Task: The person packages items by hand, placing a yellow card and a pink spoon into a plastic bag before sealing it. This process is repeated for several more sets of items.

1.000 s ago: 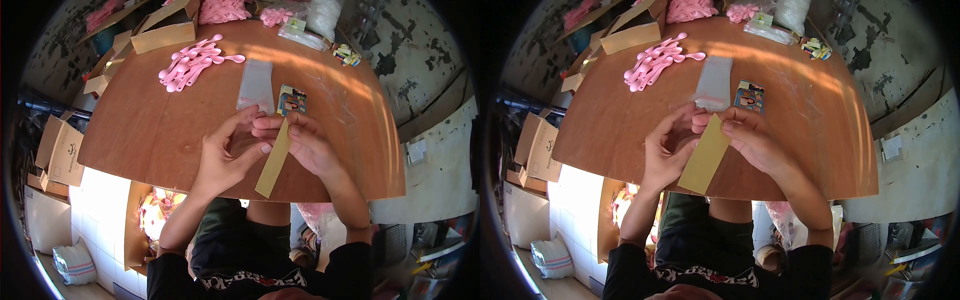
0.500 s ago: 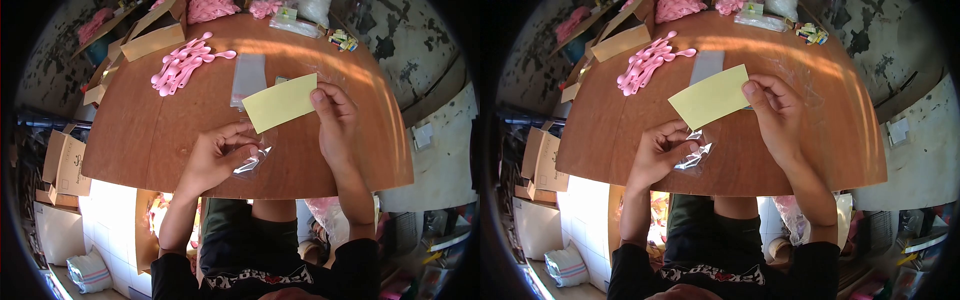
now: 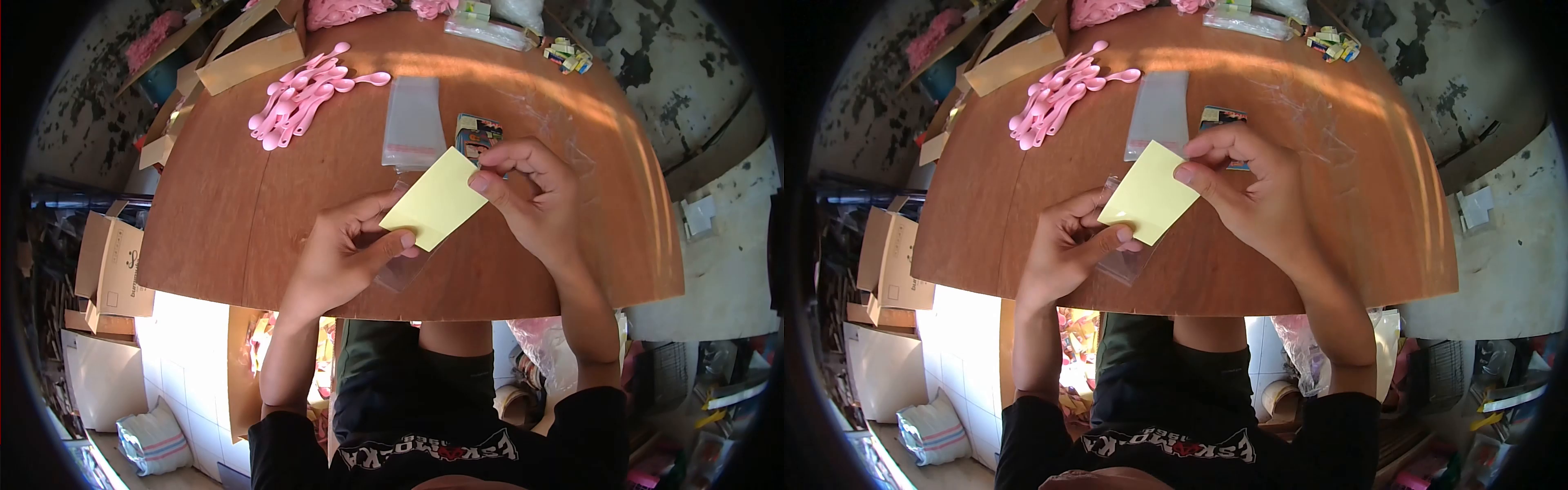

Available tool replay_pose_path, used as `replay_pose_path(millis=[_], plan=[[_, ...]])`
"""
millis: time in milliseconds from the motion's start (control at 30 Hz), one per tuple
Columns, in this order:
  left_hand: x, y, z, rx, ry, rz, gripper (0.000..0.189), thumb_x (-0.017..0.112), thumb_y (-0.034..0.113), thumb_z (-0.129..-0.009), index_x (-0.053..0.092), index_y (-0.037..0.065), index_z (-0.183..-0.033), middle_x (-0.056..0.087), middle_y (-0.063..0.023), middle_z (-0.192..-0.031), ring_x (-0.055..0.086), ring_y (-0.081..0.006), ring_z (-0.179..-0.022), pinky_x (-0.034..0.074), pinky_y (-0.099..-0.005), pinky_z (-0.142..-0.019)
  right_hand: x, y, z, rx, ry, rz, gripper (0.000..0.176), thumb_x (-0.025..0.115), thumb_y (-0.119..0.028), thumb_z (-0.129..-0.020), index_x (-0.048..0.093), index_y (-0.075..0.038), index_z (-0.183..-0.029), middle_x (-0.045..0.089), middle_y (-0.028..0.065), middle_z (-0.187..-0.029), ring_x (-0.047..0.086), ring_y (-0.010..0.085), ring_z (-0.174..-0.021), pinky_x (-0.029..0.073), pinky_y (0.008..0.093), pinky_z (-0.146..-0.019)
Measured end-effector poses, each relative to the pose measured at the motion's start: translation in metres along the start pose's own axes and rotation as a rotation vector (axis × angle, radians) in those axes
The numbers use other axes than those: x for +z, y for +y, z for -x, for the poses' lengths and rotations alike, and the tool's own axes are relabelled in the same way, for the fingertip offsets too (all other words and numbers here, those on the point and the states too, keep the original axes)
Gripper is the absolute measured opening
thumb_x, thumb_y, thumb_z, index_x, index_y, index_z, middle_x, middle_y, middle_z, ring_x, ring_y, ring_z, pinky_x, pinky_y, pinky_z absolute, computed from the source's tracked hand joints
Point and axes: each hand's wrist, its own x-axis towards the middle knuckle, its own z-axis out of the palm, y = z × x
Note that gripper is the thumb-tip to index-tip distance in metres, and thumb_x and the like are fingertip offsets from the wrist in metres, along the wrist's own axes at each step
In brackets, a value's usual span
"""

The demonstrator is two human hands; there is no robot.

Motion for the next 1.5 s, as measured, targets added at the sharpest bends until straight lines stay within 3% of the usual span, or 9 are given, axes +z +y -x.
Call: replay_pose_path(millis=[367, 433, 567, 867, 933, 1033, 1167, 1200, 1500], plan=[[0.003, 0.007, -0.012, 0.233, -0.012, -0.288, 0.039, 0.064, -0.003, -0.089, 0.057, -0.006, -0.128, 0.070, -0.0123, -0.107, 0.065, -0.0132, -0.099, 0.051, -0.0264, -0.086, 0.012, 0.003, 0.004, -0.111, -0.452, -0.038, 0.015, 0.067, -0.002, -0.086, 0.071, 0.000, -0.101, 0.063, 0.0124, -0.112, 0.063, 0.0206, -0.103, 0.051, 0.0322, -0.089], [0.005, 0.010, -0.010, 0.254, 0.009, -0.353, 0.038, 0.065, -0.003, -0.089, 0.059, -0.005, -0.126, 0.071, -0.0129, -0.107, 0.065, -0.0138, -0.100, 0.052, -0.0272, -0.086, 0.015, -0.006, 0.004, 0.268, -0.447, -0.355, 0.020, 0.067, -0.002, -0.087, 0.067, 0.005, -0.105, 0.062, 0.0133, -0.114, 0.063, 0.0188, -0.105, 0.052, 0.0321, -0.092], [0.011, 0.015, -0.005, 0.355, 0.092, -0.499, 0.035, 0.067, -0.002, -0.085, 0.064, -0.003, -0.120, 0.070, -0.0156, -0.110, 0.069, -0.0217, -0.100, 0.054, -0.0315, -0.083, 0.010, -0.016, -0.002, 0.411, -0.547, -0.294, 0.022, 0.065, -0.001, -0.088, 0.063, 0.009, -0.108, 0.065, 0.0141, -0.111, 0.066, 0.0185, -0.099, 0.055, 0.0321, -0.088], [0.009, 0.020, 0.010, 0.624, 0.262, -0.669, 0.053, 0.074, 0.002, -0.080, 0.056, 0.001, -0.130, 0.069, -0.0175, -0.108, 0.069, -0.0313, -0.098, 0.054, -0.0366, -0.085, 0.026, -0.031, -0.023, 0.142, -0.657, 0.277, 0.013, 0.063, -0.005, -0.090, 0.069, 0.002, -0.099, 0.070, 0.0107, -0.084, 0.068, 0.0141, -0.077, 0.055, 0.0275, -0.068], [-0.001, 0.015, 0.026, 0.304, 0.216, -0.413, 0.052, 0.073, 0.007, -0.083, 0.053, 0.003, -0.130, 0.065, -0.0177, -0.117, 0.066, -0.0364, -0.102, 0.055, -0.0390, -0.083, 0.025, -0.033, -0.042, 0.160, -0.942, -0.012, 0.015, 0.063, -0.007, -0.091, 0.069, 0.000, -0.103, 0.071, 0.0102, -0.087, 0.067, 0.0136, -0.074, 0.054, 0.0270, -0.068], [-0.013, 0.006, 0.047, 0.203, 0.313, -0.387, 0.049, 0.074, 0.006, -0.084, 0.055, 0.003, -0.129, 0.066, -0.0171, -0.114, 0.067, -0.0335, -0.103, 0.054, -0.0358, -0.083, 0.027, -0.023, -0.088, 0.403, -1.074, -0.230, 0.022, 0.062, -0.007, -0.093, 0.065, 0.003, -0.113, 0.071, 0.0092, -0.092, 0.066, 0.0124, -0.082, 0.053, 0.0267, -0.076], [-0.022, -0.009, 0.060, 0.151, 0.377, -0.291, 0.049, 0.075, 0.004, -0.082, 0.056, 0.001, -0.127, 0.068, -0.0170, -0.112, 0.069, -0.0261, -0.102, 0.053, -0.0323, -0.082, 0.058, 0.087, -0.154, 0.024, -0.687, 0.423, 0.030, 0.063, -0.012, -0.091, 0.062, 0.000, -0.119, 0.070, 0.0098, -0.106, 0.067, 0.0178, -0.095, 0.053, 0.0314, -0.083], [-0.024, -0.012, 0.060, 0.165, 0.389, -0.301, 0.052, 0.076, 0.001, -0.082, 0.053, -0.001, -0.128, 0.069, -0.0109, -0.107, 0.065, -0.0131, -0.097, 0.052, -0.0271, -0.084, 0.067, 0.112, -0.168, -0.028, -0.664, 0.506, 0.031, 0.063, -0.012, -0.090, 0.062, -0.001, -0.119, 0.070, 0.0113, -0.105, 0.067, 0.0217, -0.096, 0.052, 0.0344, -0.085], [-0.032, -0.006, 0.064, 0.109, 0.388, -0.245, 0.054, 0.076, 0.000, -0.082, 0.052, -0.002, -0.131, 0.068, -0.0109, -0.107, 0.065, -0.0135, -0.098, 0.052, -0.0276, -0.085, 0.127, 0.150, -0.208, -0.121, -0.557, 1.005, 0.022, 0.062, -0.013, -0.085, 0.068, -0.009, -0.106, 0.071, 0.0144, -0.096, 0.065, 0.0316, -0.103, 0.050, 0.0424, -0.090]])
